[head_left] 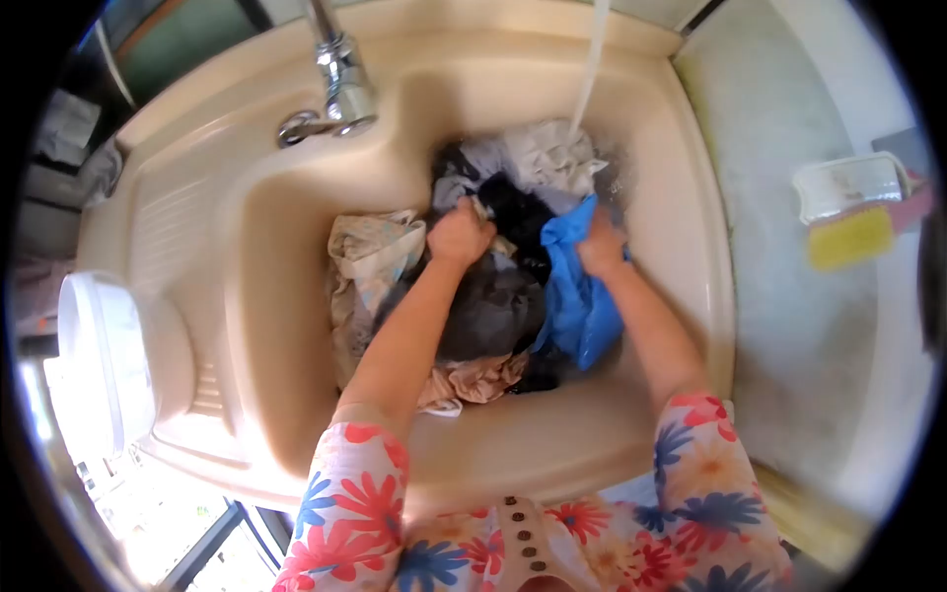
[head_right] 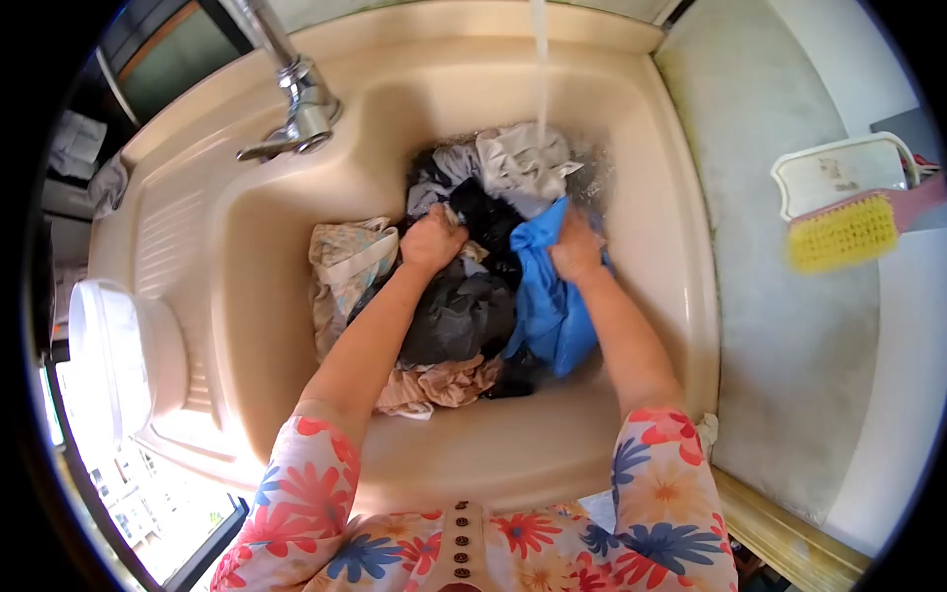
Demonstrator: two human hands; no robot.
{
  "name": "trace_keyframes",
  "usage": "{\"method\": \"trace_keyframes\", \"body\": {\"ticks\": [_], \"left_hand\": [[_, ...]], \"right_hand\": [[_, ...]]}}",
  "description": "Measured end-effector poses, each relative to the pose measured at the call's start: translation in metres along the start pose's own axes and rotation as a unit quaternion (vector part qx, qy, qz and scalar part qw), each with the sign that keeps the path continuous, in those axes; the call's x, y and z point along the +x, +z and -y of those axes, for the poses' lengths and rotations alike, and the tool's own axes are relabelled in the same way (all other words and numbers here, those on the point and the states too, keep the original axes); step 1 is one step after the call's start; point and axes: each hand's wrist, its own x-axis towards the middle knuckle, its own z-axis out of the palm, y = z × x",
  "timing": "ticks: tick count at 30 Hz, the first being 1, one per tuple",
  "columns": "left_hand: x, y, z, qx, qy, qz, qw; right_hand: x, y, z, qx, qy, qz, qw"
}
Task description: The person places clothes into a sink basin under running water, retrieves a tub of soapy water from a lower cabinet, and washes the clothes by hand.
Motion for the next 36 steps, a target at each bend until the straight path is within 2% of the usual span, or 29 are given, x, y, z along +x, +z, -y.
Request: {"method": "trace_keyframes", "body": {"ticks": [1, 4, 6, 7, 8, 9, 11, 12, 13, 14, 15, 16, 17, 19, 21, 22, 25, 27, 28, 31, 32, 34, 35, 36], "left_hand": [[-0.005, 0.001, 0.007, -0.012, 0.005, -0.005, 1.000], [-0.044, -0.034, 0.006, -0.003, 0.069, 0.027, 0.997], [-0.074, -0.066, -0.001, -0.004, 0.128, 0.046, 0.991], [-0.080, -0.081, 0.003, 0.008, 0.113, 0.040, 0.993], [-0.084, -0.098, 0.011, 0.020, 0.099, 0.034, 0.994], [-0.084, -0.113, 0.021, 0.032, 0.084, 0.026, 0.996], [-0.085, -0.127, 0.053, 0.203, 0.097, -0.146, 0.963], [-0.073, -0.123, 0.087, 0.111, 0.044, -0.084, 0.989], [-0.061, -0.118, 0.111, 0.016, -0.009, -0.022, 1.000], [-0.070, -0.122, 0.109, -0.071, -0.018, 0.046, 0.996], [-0.076, -0.117, 0.109, -0.059, -0.030, 0.048, 0.997], [-0.083, -0.106, 0.108, -0.047, -0.044, 0.052, 0.997], [-0.088, -0.096, 0.110, -0.036, -0.061, 0.058, 0.996], [-0.082, -0.081, 0.127, -0.033, -0.060, 0.066, 0.995], [-0.059, -0.058, 0.160, -0.029, -0.073, 0.058, 0.995], [-0.045, -0.042, 0.174, -0.059, -0.127, 0.044, 0.989], [-0.027, -0.033, 0.189, -0.123, -0.189, 0.020, 0.974], [-0.033, -0.036, 0.183, -0.016, -0.166, 0.002, 0.986], [-0.036, -0.045, 0.173, 0.038, -0.153, -0.010, 0.987], [-0.055, -0.077, 0.139, -0.031, -0.228, -0.074, 0.970], [-0.060, -0.089, 0.133, -0.031, -0.217, -0.080, 0.972], [-0.064, -0.114, 0.125, -0.029, -0.196, -0.096, 0.975], [-0.068, -0.123, 0.123, -0.003, -0.153, -0.099, 0.983], [-0.071, -0.132, 0.122, 0.024, -0.110, -0.103, 0.988]], "right_hand": [[0.012, 0.013, -0.010, -0.024, -0.058, -0.037, 0.997], [0.035, -0.027, 0.018, 0.034, -0.060, 0.031, 0.997], [0.038, -0.030, 0.017, 0.072, -0.060, 0.039, 0.995], [0.040, -0.034, 0.012, 0.090, -0.059, 0.044, 0.993], [0.056, -0.040, 0.001, 0.104, -0.060, 0.171, 0.978], [0.057, -0.053, 0.011, 0.068, -0.026, 0.171, 0.982], [0.046, -0.084, 0.039, -0.002, 0.048, 0.175, 0.983], [0.028, -0.077, 0.047, 0.014, -0.052, -0.039, 0.998], [0.007, -0.075, 0.069, 0.133, -0.132, -0.137, 0.973], [-0.024, -0.085, 0.105, 0.194, -0.151, -0.104, 0.964], [-0.042, -0.071, 0.123, 0.193, -0.180, -0.058, 0.963], [-0.063, -0.034, 0.133, 0.146, -0.174, -0.009, 0.974], [-0.080, -0.001, 0.140, 0.010, -0.182, 0.015, 0.983], [-0.058, 0.039, 0.128, -0.057, -0.230, -0.115, 0.965], [-0.022, 0.049, 0.123, -0.079, -0.203, -0.098, 0.971], [-0.011, 0.059, 0.123, -0.101, -0.193, -0.123, 0.968], [0.002, 0.082, 0.119, -0.158, -0.184, -0.188, 0.952], [0.004, 0.084, 0.116, -0.171, -0.199, -0.231, 0.937], [-0.001, 0.072, 0.118, -0.152, -0.189, -0.187, 0.952], [-0.012, 0.034, 0.121, -0.021, -0.182, -0.077, 0.980], [-0.006, 0.030, 0.109, 0.080, -0.177, -0.020, 0.981], [-0.015, -0.013, 0.126, 0.155, -0.106, 0.018, 0.982], [-0.024, -0.037, 0.138, 0.194, -0.070, 0.039, 0.978], [-0.037, -0.052, 0.150, 0.190, -0.118, 0.016, 0.975]]}}
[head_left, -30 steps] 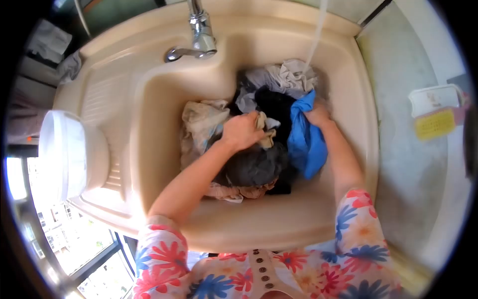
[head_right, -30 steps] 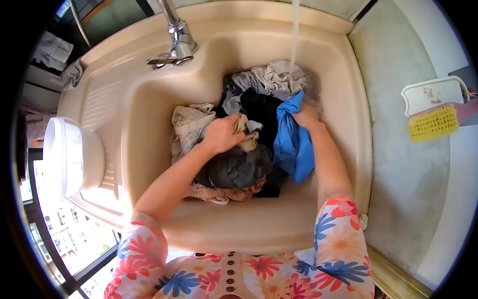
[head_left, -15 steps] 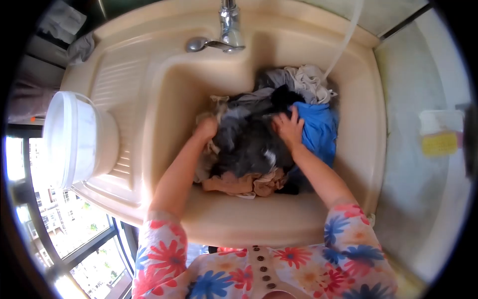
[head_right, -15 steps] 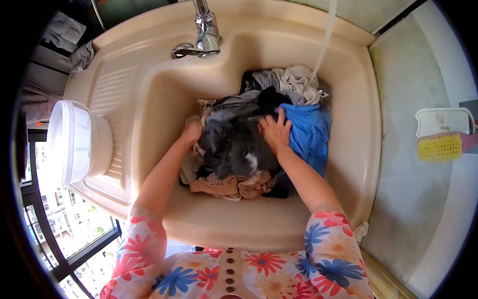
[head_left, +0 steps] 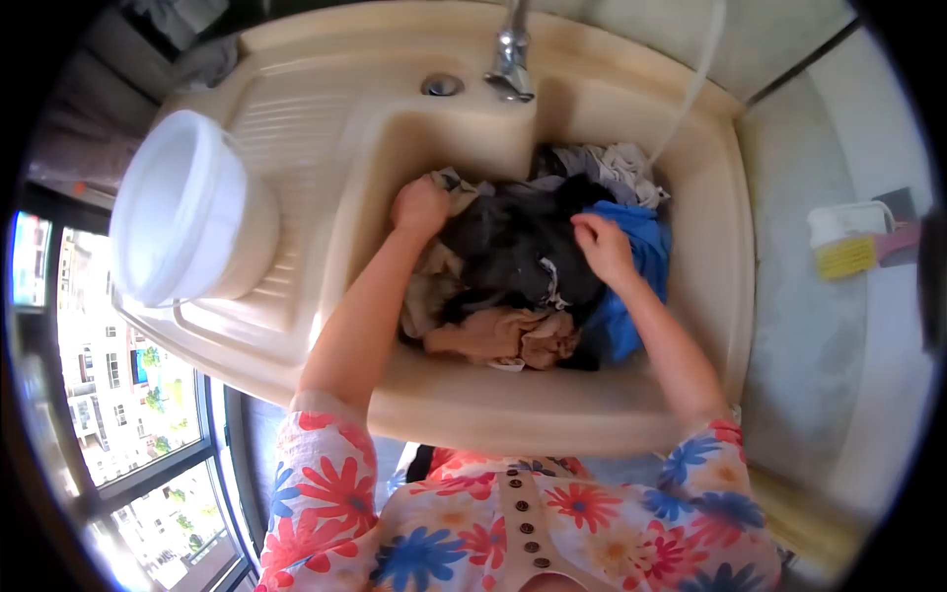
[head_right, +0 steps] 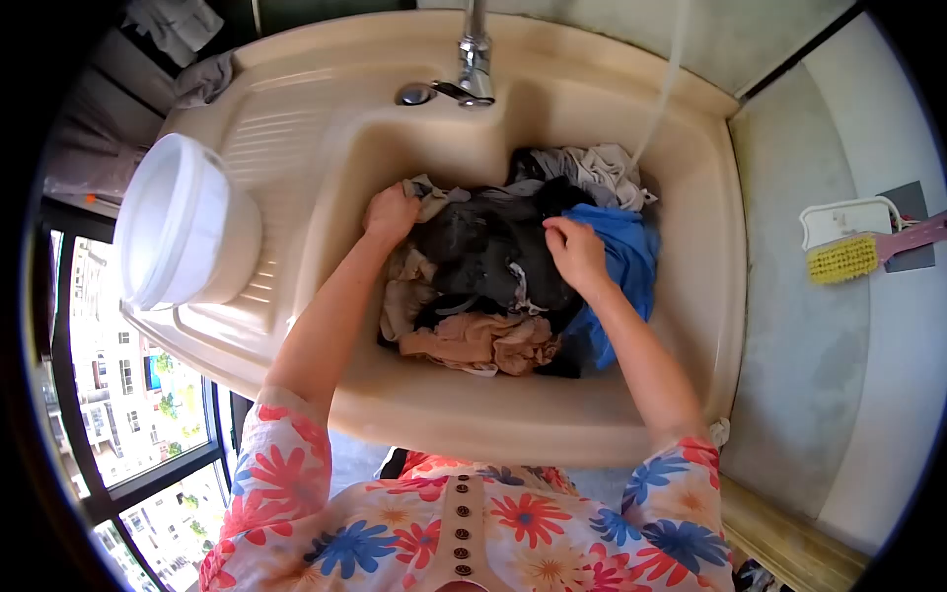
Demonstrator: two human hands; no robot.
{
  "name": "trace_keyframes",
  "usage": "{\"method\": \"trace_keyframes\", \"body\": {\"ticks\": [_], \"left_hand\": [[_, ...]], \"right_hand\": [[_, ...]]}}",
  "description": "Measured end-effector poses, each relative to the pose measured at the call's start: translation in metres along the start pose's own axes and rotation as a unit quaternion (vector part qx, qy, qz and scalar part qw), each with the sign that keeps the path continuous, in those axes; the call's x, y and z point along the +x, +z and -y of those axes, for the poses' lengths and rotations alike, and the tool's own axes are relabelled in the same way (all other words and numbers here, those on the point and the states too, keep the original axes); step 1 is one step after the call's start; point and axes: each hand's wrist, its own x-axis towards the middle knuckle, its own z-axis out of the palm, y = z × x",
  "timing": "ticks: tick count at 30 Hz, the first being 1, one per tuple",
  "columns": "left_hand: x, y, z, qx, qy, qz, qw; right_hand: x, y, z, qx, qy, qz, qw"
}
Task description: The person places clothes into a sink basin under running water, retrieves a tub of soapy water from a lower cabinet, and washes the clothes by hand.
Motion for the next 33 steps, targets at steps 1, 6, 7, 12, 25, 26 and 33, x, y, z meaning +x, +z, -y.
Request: {"method": "trace_keyframes", "body": {"ticks": [1, 6, 7, 12, 25, 26, 33], "left_hand": [[-0.005, -0.015, 0.000, 0.024, 0.042, -0.011, 0.999], [-0.066, -0.087, -0.028, -0.024, 0.156, -0.024, 0.987], [-0.077, -0.108, -0.030, -0.035, 0.183, -0.010, 0.982], [-0.145, -0.224, -0.010, -0.110, 0.244, -0.175, 0.947], [-0.128, -0.337, 0.233, -0.292, -0.124, -0.252, 0.914], [-0.126, -0.335, 0.237, -0.330, -0.117, -0.249, 0.903], [-0.133, -0.322, 0.186, -0.298, 0.023, -0.416, 0.859]], "right_hand": [[-0.011, 0.004, 0.008, 0.002, -0.030, 0.013, 0.999], [-0.012, -0.024, 0.049, -0.043, -0.087, 0.181, 0.979], [-0.005, -0.036, 0.054, -0.002, -0.082, 0.213, 0.974], [-0.015, -0.096, 0.095, 0.406, 0.051, 0.205, 0.889], [0.017, -0.065, 0.118, 0.037, -0.153, 0.098, 0.983], [0.022, -0.065, 0.138, 0.071, -0.169, 0.099, 0.978], [0.035, -0.073, 0.281, 0.256, -0.246, 0.067, 0.932]]}}
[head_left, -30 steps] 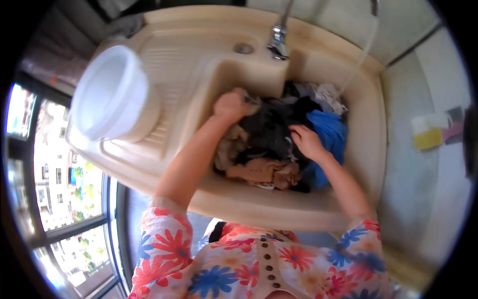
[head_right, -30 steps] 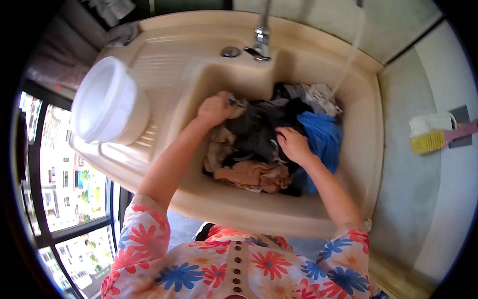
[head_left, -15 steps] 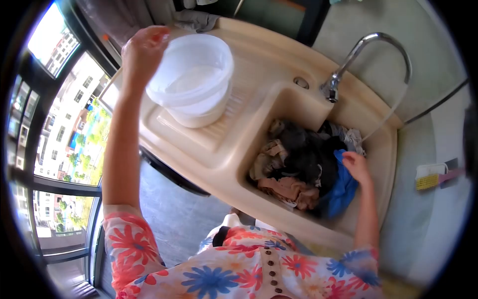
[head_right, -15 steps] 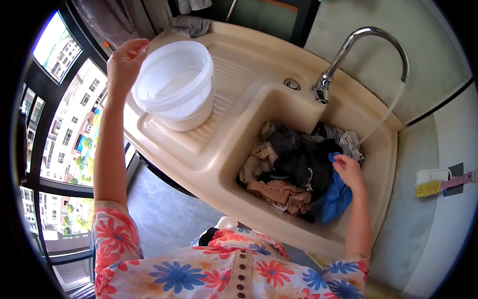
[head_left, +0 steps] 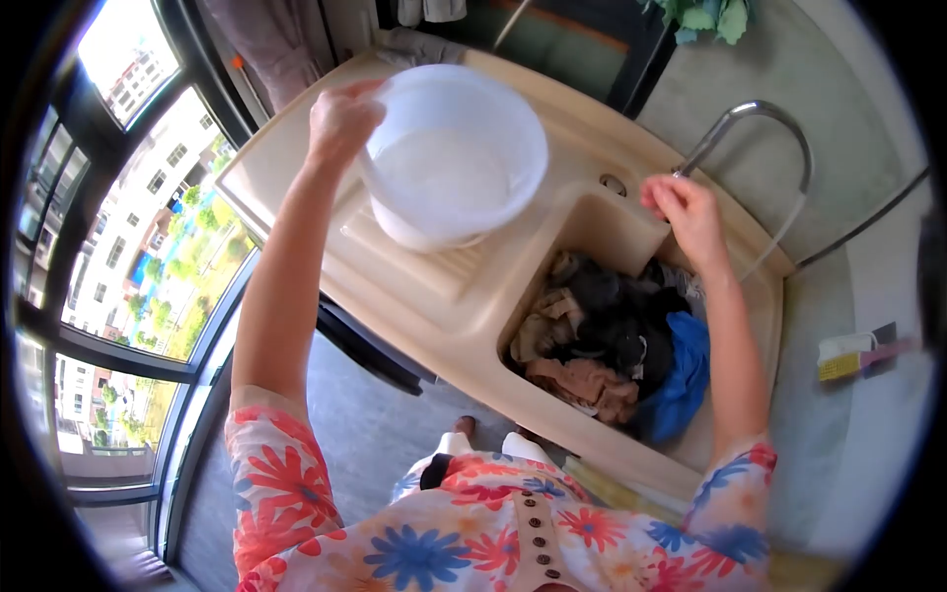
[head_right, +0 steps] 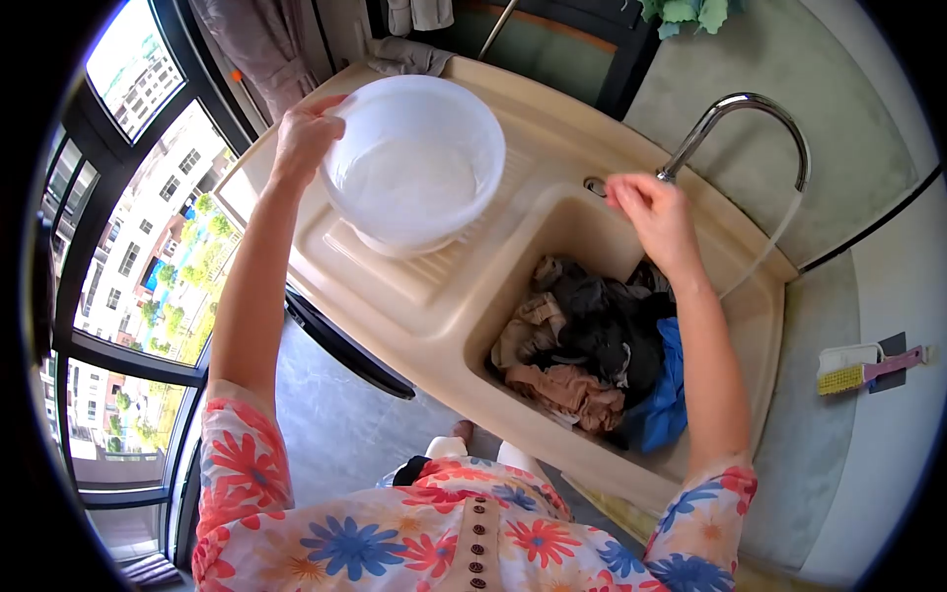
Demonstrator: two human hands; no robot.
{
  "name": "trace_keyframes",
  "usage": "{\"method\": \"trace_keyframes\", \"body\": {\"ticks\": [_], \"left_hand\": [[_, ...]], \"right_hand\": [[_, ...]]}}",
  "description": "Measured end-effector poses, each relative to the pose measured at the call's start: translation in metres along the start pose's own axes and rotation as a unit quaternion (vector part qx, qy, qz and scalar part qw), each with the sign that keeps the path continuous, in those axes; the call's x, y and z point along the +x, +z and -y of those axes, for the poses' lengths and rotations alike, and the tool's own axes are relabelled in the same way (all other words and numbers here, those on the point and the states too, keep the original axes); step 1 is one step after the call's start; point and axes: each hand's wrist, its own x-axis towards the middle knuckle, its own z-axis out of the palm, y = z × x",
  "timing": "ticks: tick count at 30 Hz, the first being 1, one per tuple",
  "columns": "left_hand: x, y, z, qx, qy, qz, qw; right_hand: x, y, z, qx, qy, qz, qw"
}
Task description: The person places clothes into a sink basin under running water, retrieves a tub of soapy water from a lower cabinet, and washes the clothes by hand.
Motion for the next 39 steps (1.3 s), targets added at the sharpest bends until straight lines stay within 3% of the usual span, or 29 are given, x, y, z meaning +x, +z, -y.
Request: {"method": "trace_keyframes", "body": {"ticks": [3, 5, 7, 9, 12, 17, 20, 22, 23, 25, 28, 29, 31, 33, 34, 35, 38, 39], "left_hand": [[-0.033, 0.011, -0.051, 0.094, 0.052, -0.007, 0.994], [-0.052, 0.016, -0.078, 0.142, 0.082, 0.008, 0.986], [-0.060, 0.024, -0.084, 0.169, 0.104, 0.007, 0.980], [-0.066, 0.028, -0.090, 0.193, 0.104, 0.024, 0.975], [-0.069, 0.035, -0.092, 0.215, 0.131, 0.006, 0.968], [-0.057, 0.040, -0.077, 0.227, 0.176, -0.024, 0.958], [-0.056, 0.043, -0.076, 0.235, 0.132, -0.012, 0.963], [-0.057, 0.043, -0.084, 0.237, 0.107, 0.005, 0.965], [-0.053, 0.044, -0.079, 0.226, 0.118, -0.003, 0.967], [-0.040, 0.041, -0.066, 0.193, 0.104, 0.003, 0.976], [-0.021, 0.030, -0.051, 0.157, 0.046, 0.033, 0.986], [-0.007, 0.023, -0.028, 0.119, 0.061, 0.027, 0.991], [0.001, 0.017, -0.005, 0.085, 0.072, 0.005, 0.994], [-0.002, 0.009, 0.003, 0.106, 0.029, -0.036, 0.993], [0.010, -0.002, 0.028, 0.085, 0.020, -0.031, 0.996], [0.016, -0.006, 0.048, 0.045, 0.003, -0.038, 0.998], [0.038, -0.018, 0.093, -0.044, -0.071, -0.056, 0.995], [0.045, -0.017, 0.103, -0.037, -0.091, -0.079, 0.992]], "right_hand": [[0.021, 0.039, 0.033, -0.024, -0.071, 0.001, 0.997], [0.032, 0.071, 0.031, -0.143, -0.159, 0.056, 0.975], [0.040, 0.103, 0.031, -0.256, -0.211, 0.072, 0.941], [0.054, 0.129, 0.005, -0.413, -0.217, 0.138, 0.874], [0.047, 0.156, 0.005, -0.382, -0.071, 0.180, 0.904], [0.024, 0.181, 0.007, -0.268, -0.025, 0.240, 0.933], [0.034, 0.196, -0.008, -0.213, -0.045, 0.314, 0.924], [0.045, 0.204, -0.019, -0.201, -0.100, 0.282, 0.933], [0.049, 0.201, -0.023, -0.171, -0.044, 0.283, 0.943], [0.055, 0.180, 0.009, -0.104, 0.069, 0.283, 0.951], [0.068, 0.146, 0.018, 0.166, 0.120, 0.208, 0.956], [0.074, 0.136, 0.016, 0.278, 0.124, 0.166, 0.938], [0.068, 0.077, 0.018, 0.407, 0.139, 0.181, 0.885], [0.052, 0.012, -0.007, 0.426, 0.085, 0.227, 0.872], [0.036, -0.020, -0.024, 0.434, 0.102, 0.213, 0.869], [0.008, -0.045, -0.025, 0.359, 0.161, 0.107, 0.913], [-0.041, -0.116, -0.085, 0.249, 0.225, 0.079, 0.939], [-0.053, -0.140, -0.097, 0.270, 0.251, 0.067, 0.927]]}}
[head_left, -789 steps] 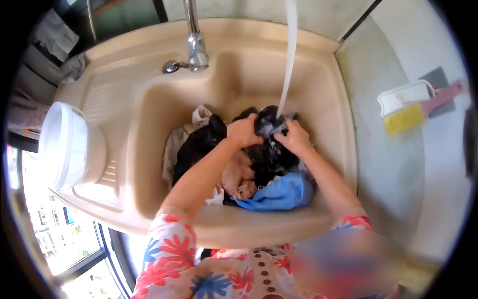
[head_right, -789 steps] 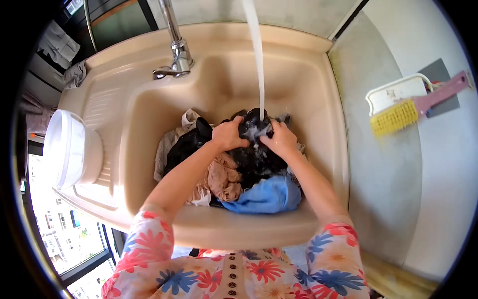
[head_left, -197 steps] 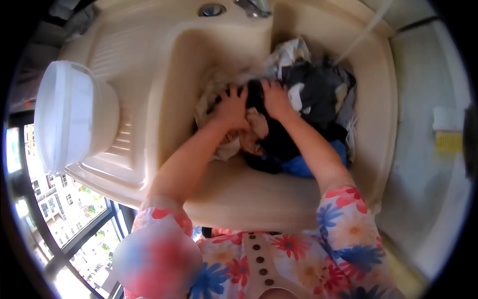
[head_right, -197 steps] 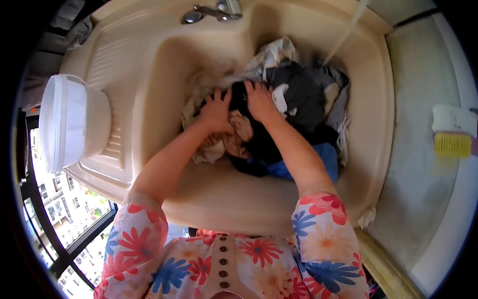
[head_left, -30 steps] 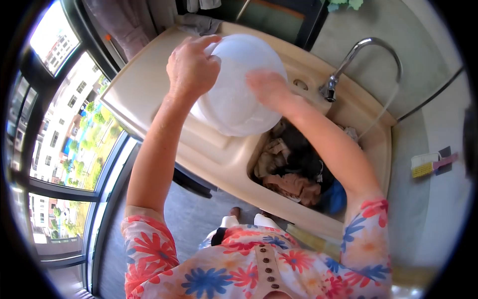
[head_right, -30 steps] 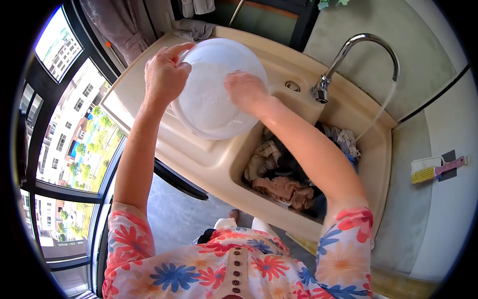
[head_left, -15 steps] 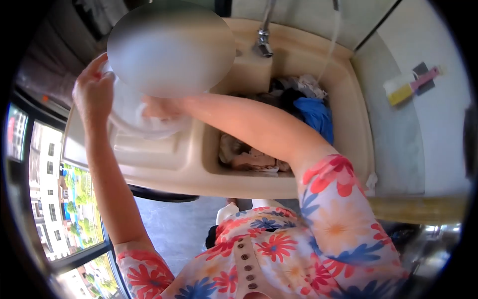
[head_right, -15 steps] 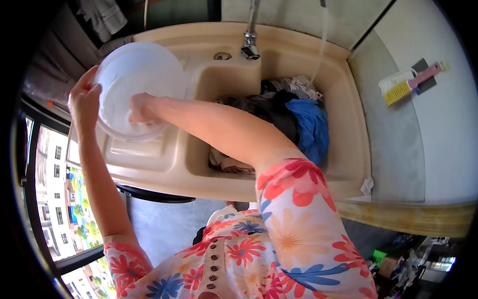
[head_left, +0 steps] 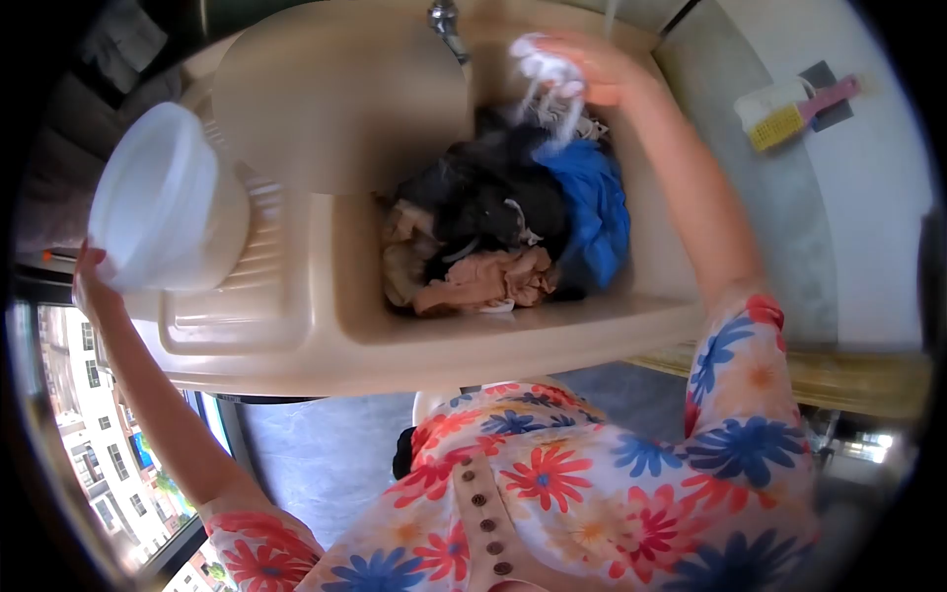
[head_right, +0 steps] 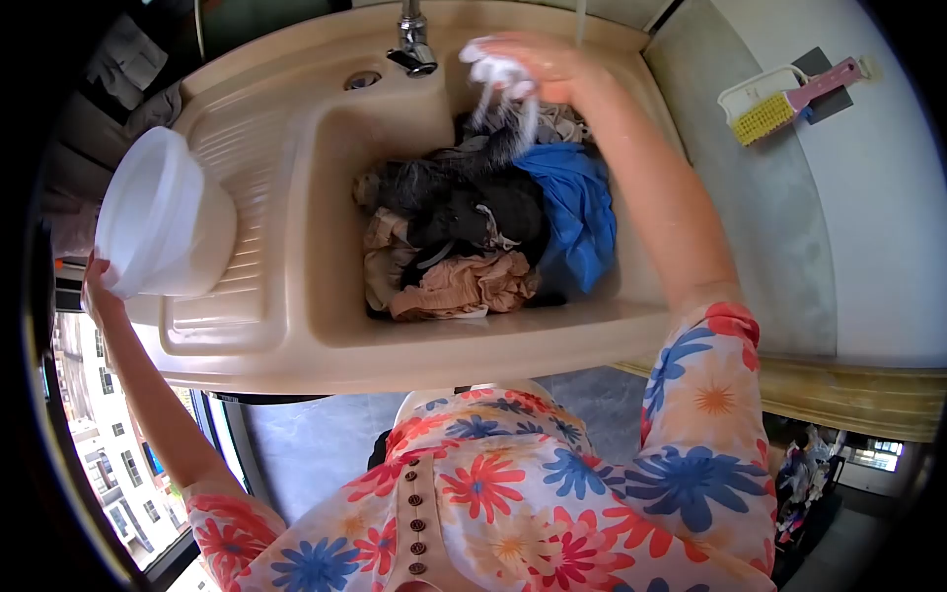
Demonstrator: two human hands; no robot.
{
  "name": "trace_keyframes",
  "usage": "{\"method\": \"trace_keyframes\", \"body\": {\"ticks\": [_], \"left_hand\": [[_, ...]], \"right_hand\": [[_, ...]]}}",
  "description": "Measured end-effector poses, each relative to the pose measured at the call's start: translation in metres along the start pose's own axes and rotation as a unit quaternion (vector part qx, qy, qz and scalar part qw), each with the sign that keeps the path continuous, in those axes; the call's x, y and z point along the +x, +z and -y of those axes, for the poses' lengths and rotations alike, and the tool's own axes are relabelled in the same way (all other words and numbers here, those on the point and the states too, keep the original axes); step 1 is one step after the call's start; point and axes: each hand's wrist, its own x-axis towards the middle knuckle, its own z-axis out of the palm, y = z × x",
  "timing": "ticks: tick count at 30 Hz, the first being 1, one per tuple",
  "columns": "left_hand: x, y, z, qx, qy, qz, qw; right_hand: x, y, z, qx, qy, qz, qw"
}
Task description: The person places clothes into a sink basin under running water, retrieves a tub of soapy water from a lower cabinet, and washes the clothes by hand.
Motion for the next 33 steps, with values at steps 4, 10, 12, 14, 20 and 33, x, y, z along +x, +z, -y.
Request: {"method": "trace_keyframes", "body": {"ticks": [4, 10, 12, 14, 20, 33], "left_hand": [[0.019, 0.005, 0.004, 0.091, -0.027, 0.002, 0.995], [0.073, -0.011, 0.031, 0.015, -0.035, 0.007, 0.999], [0.086, -0.018, 0.017, 0.158, 0.110, -0.019, 0.981], [0.017, 0.021, -0.053, 0.226, 0.324, 0.000, 0.919], [-0.305, 0.200, -0.144, 0.194, 0.470, 0.492, 0.707], [-0.460, 0.400, 0.016, 0.296, 0.533, 0.586, 0.534]], "right_hand": [[-0.024, -0.070, -0.041, -0.081, 0.064, -0.187, 0.977], [-0.097, -0.084, -0.070, -0.114, 0.140, -0.241, 0.954], [-0.119, -0.098, -0.085, -0.039, 0.143, -0.189, 0.971], [-0.124, -0.099, -0.112, -0.041, 0.177, -0.213, 0.960], [-0.127, -0.078, -0.153, 0.117, 0.090, -0.259, 0.955], [-0.118, -0.059, -0.200, 0.217, 0.033, -0.331, 0.918]]}}
